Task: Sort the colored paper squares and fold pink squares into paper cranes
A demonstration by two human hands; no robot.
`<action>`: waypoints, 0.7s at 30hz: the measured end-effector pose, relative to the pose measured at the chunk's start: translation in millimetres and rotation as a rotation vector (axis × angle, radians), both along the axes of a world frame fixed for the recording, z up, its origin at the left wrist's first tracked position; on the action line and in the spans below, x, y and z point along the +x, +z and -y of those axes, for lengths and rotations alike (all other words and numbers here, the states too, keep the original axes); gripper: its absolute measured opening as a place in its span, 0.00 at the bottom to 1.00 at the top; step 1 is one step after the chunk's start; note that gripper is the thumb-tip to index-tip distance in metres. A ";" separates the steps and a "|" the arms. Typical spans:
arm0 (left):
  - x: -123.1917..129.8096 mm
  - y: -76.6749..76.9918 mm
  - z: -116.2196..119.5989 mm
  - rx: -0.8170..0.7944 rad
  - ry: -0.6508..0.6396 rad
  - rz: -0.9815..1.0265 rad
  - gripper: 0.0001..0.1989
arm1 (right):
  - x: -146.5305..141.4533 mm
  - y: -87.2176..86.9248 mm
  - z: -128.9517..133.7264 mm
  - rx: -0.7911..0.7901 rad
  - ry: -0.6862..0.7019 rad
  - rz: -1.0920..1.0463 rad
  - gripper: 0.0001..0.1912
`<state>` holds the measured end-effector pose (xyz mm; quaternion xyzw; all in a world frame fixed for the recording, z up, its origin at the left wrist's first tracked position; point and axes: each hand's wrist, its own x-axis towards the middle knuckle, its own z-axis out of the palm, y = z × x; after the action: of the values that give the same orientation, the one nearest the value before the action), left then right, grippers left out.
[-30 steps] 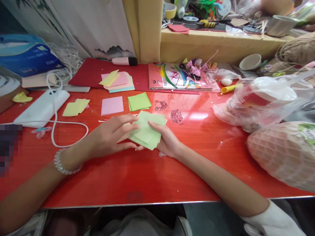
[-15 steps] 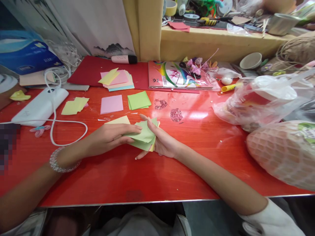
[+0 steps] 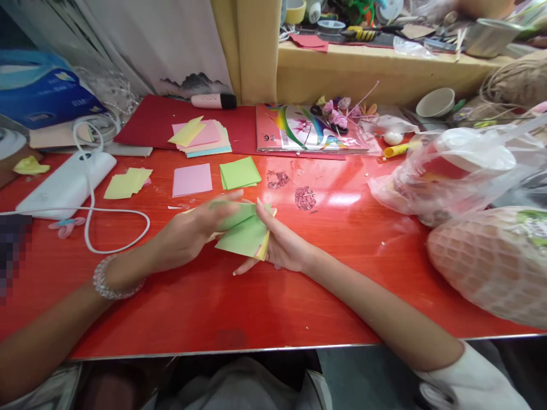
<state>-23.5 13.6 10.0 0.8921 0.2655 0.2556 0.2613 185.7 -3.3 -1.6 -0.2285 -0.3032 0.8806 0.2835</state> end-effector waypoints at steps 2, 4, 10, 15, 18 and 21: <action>-0.2 1.0 1.0 0.087 -0.073 -0.120 0.20 | 0.0 0.8 -0.5 -0.002 -0.026 0.029 0.29; 0.0 2.3 1.8 0.154 -0.049 -0.167 0.21 | 0.1 1.7 -1.0 -0.009 -0.038 0.074 0.29; 0.9 2.8 1.5 0.111 0.031 -0.203 0.20 | 0.8 2.3 -1.7 -0.009 0.007 0.113 0.30; 0.9 -0.3 2.1 0.118 0.077 -0.126 0.25 | 0.0 2.2 -0.2 -0.010 -0.015 0.122 0.31; 0.4 -4.0 2.8 0.229 -0.022 -0.153 0.25 | -1.1 2.2 0.2 0.010 -0.035 0.083 0.32; 1.5 -6.5 4.7 0.339 0.030 -0.219 0.16 | -1.3 2.3 -0.3 0.021 -0.021 0.077 0.32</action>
<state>-22.0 8.9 3.5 0.9418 0.2586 0.2020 0.0729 184.4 -3.0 0.7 -0.2623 -0.3208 0.8648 0.2834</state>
